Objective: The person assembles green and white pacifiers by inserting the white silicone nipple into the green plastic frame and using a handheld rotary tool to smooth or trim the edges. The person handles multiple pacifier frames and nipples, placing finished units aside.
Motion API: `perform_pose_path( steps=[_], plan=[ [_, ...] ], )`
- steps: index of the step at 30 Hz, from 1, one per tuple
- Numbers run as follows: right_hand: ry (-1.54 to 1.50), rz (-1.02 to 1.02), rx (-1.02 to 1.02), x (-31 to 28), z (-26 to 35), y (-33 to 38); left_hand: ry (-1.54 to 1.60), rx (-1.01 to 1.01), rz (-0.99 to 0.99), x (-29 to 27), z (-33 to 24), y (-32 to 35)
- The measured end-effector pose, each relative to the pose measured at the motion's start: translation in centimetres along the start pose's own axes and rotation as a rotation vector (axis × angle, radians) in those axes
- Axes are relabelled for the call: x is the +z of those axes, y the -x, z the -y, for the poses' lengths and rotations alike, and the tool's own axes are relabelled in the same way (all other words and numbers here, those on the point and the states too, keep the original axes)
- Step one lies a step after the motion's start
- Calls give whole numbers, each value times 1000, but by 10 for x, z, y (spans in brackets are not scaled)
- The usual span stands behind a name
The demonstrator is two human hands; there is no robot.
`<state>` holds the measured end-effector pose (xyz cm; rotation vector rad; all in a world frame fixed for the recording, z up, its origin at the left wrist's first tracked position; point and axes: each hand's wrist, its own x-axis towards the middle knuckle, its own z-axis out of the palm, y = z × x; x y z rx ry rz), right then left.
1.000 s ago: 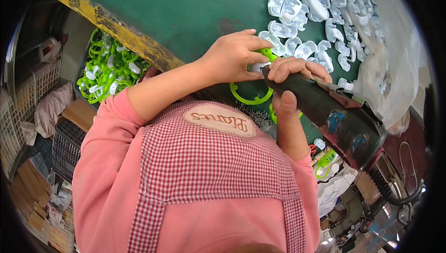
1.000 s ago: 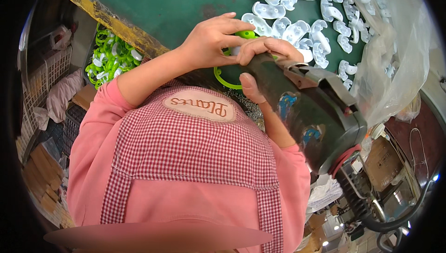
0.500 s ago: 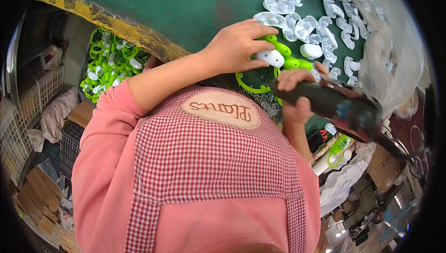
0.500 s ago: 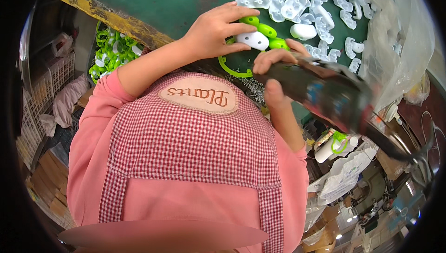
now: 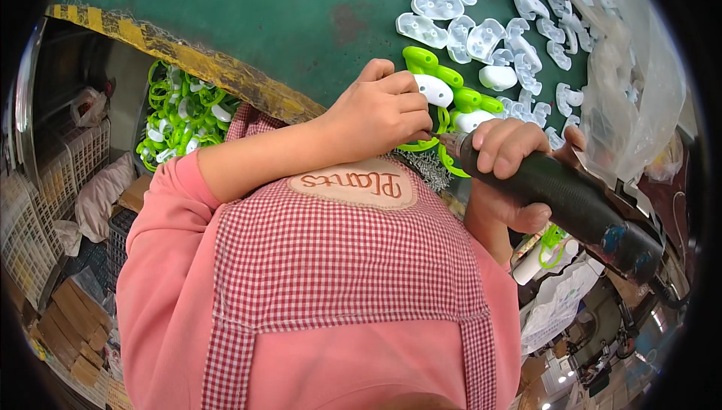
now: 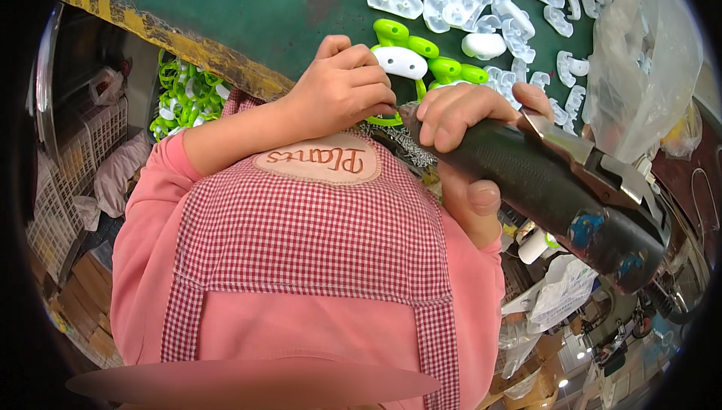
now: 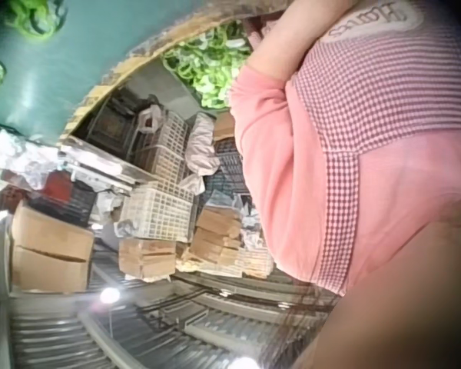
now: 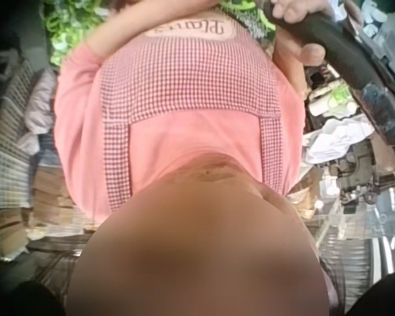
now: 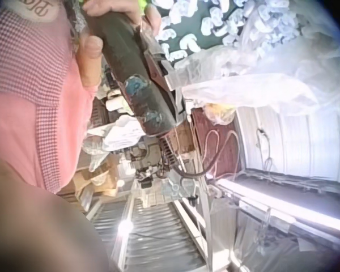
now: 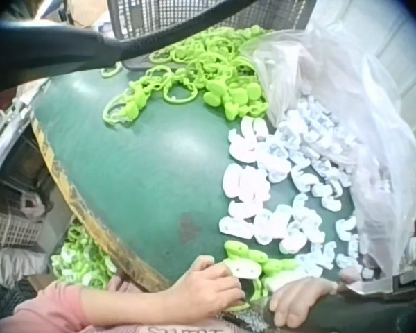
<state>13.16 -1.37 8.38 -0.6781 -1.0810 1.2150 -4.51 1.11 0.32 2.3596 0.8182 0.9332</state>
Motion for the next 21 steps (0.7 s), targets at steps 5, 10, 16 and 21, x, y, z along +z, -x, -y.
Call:
perform_pose_path(
  steps=[5,10,16,21],
  plan=[
    [185,-50,-58,3,-6,-16,-91,-92,-121,-8,10,-8],
    [271,15,-129,-3,-24,-52,-86,-96,-133,-3,27,-12],
    [384,165,-6,-4,-36,-56,-34,-125,-105,5,37,-12],
    [202,162,-46,-14,-68,-54,10,-124,-98,3,36,-12]
  ],
)
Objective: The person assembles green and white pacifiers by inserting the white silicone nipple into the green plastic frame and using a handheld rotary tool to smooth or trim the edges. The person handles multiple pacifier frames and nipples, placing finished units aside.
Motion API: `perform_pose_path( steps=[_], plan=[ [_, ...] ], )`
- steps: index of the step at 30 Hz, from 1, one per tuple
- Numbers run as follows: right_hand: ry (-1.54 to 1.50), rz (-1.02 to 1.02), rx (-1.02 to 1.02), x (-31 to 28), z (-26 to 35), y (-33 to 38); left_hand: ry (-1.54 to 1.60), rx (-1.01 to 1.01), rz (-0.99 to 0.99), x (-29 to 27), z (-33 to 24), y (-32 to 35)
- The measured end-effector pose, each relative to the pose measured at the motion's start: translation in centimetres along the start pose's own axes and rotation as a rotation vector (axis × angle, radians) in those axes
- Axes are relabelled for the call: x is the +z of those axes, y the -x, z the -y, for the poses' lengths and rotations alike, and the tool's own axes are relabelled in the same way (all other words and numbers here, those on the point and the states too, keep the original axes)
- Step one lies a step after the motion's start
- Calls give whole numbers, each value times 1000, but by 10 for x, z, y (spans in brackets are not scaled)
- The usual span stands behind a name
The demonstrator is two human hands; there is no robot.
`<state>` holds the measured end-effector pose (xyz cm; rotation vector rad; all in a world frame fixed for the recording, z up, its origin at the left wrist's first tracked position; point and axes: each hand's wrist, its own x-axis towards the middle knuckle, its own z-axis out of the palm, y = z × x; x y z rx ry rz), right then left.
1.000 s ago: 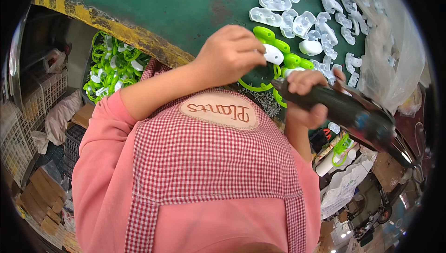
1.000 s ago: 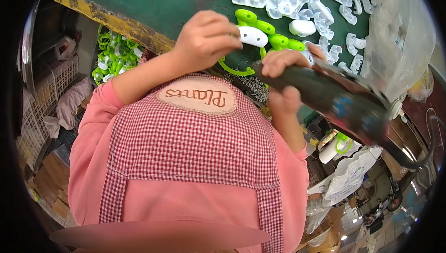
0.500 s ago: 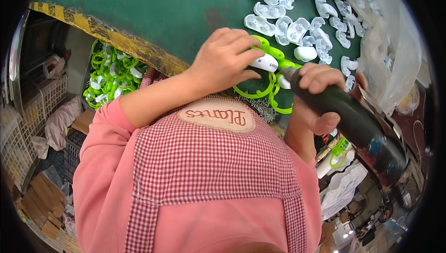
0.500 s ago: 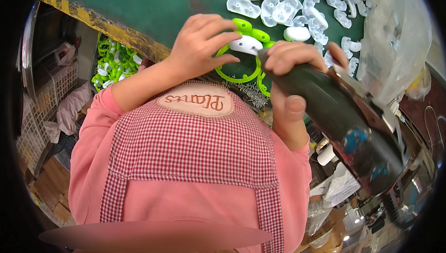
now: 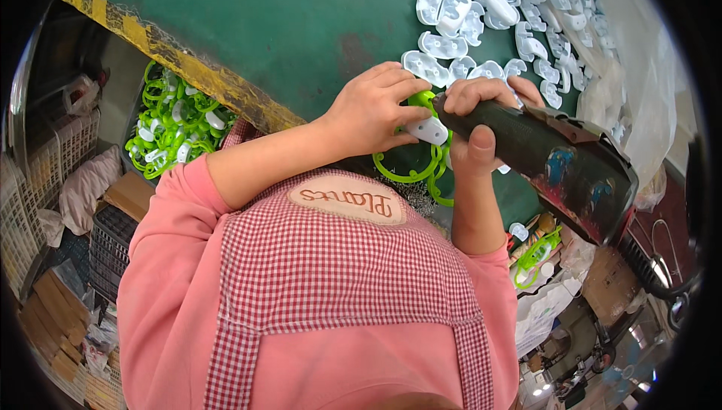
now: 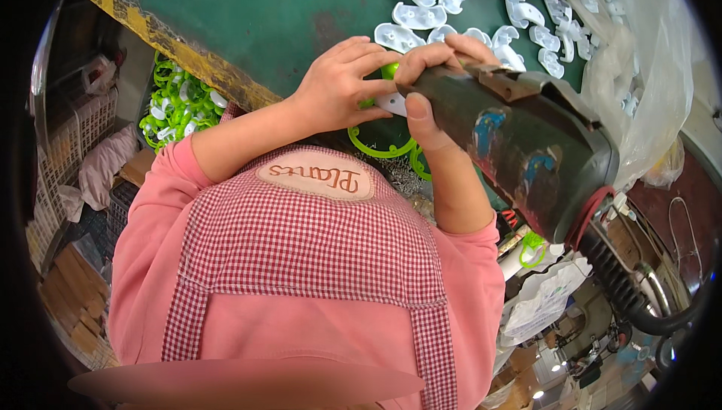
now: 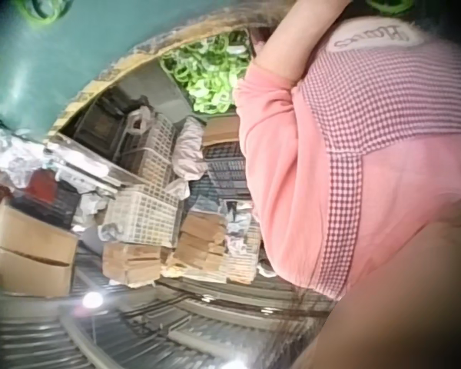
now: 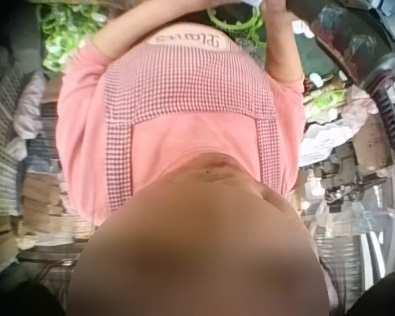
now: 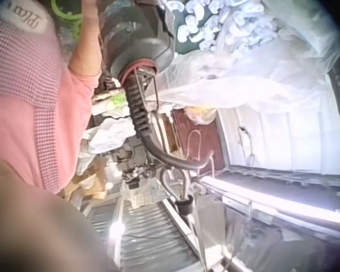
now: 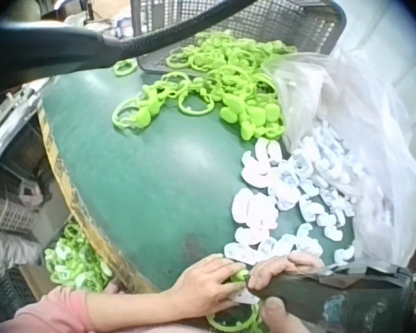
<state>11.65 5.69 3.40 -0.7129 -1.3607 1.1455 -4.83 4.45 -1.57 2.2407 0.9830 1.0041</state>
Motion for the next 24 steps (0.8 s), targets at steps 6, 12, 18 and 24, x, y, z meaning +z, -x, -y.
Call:
perform_pose_path(
  steps=[6,12,18,24],
  plan=[
    [-137,25,-85,0,-11,-4,43,1,-35,5,3,1],
    [-138,-24,51,-7,0,-9,48,6,24,6,6,2],
    [155,-483,-196,-85,63,61,39,-136,63,-19,-11,4],
    [994,-855,-57,-108,76,120,-243,-146,327,8,0,3]
  ],
)
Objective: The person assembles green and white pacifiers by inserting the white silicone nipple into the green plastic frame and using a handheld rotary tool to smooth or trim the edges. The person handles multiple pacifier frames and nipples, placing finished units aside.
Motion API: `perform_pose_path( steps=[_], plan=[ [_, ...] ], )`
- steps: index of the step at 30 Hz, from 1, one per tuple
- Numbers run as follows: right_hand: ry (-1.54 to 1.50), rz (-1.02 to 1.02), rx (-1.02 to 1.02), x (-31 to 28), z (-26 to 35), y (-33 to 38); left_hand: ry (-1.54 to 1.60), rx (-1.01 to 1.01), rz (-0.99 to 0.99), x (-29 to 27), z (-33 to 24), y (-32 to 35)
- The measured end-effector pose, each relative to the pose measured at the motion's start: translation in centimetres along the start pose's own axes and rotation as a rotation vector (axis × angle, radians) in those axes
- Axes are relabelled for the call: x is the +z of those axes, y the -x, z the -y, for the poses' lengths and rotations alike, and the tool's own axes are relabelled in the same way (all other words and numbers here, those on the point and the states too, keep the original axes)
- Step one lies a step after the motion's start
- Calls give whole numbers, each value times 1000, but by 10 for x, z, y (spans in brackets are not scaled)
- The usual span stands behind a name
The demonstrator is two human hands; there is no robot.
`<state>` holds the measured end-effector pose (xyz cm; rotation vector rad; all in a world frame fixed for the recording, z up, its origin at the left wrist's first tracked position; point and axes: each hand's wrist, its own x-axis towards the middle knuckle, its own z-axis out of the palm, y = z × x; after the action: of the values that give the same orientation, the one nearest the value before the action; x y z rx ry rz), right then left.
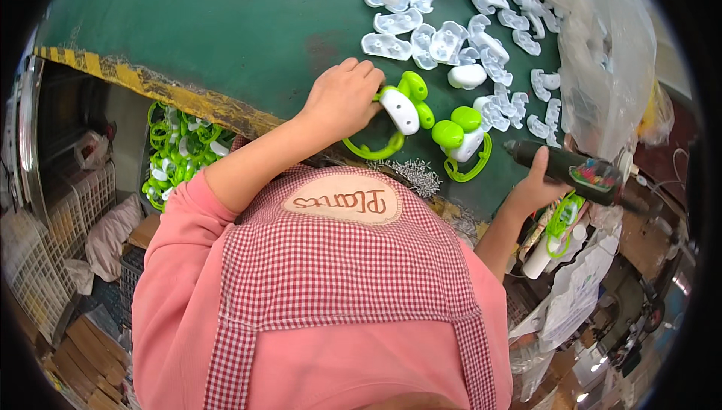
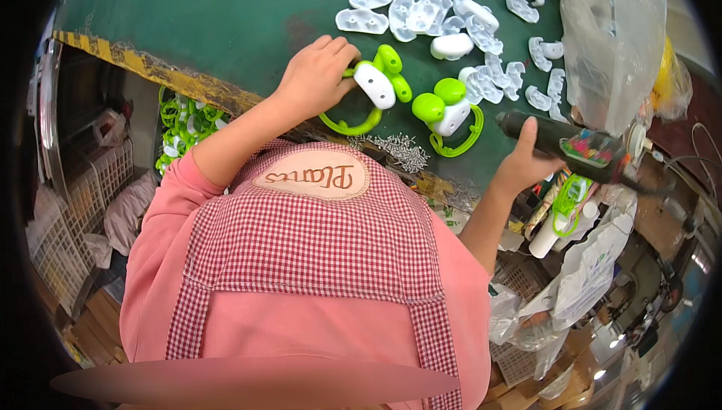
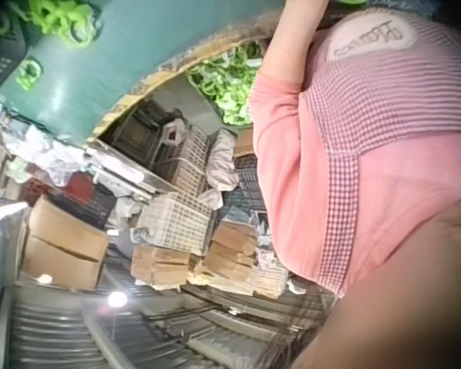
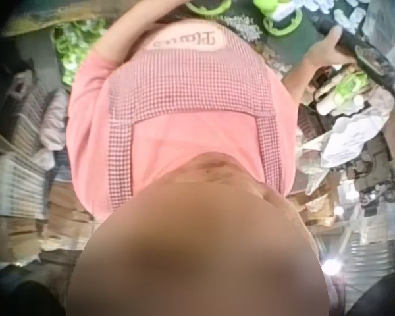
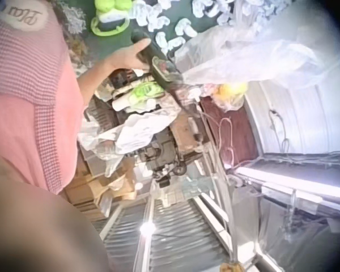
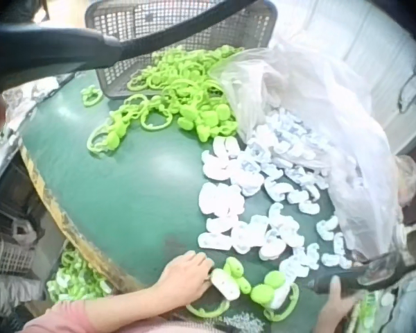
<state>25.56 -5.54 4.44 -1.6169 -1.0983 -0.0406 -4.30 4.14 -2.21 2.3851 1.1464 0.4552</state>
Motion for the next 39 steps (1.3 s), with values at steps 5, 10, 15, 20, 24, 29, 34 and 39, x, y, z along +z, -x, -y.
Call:
perform_pose_path(
  steps=[5,10,15,20,24,29,34,39],
  plan=[
    [313,311,-328,-16,3,57,248,-2,-66,-9,11,17],
    [486,641,-208,9,-7,96,391,277,-344,-12,14,27],
    [-505,507,328,17,16,106,452,399,-437,-18,1,18],
    [-695,746,553,33,22,105,688,339,-509,-14,-14,19],
    [-744,889,375,56,39,84,641,284,-352,-26,-8,22],
    [-1000,1095,617,96,56,77,941,52,-339,-32,16,45],
    [-830,1302,683,136,112,75,649,-112,-426,-49,42,87],
    [-465,1252,-122,174,128,86,72,-422,-776,-65,82,195]
  ],
)
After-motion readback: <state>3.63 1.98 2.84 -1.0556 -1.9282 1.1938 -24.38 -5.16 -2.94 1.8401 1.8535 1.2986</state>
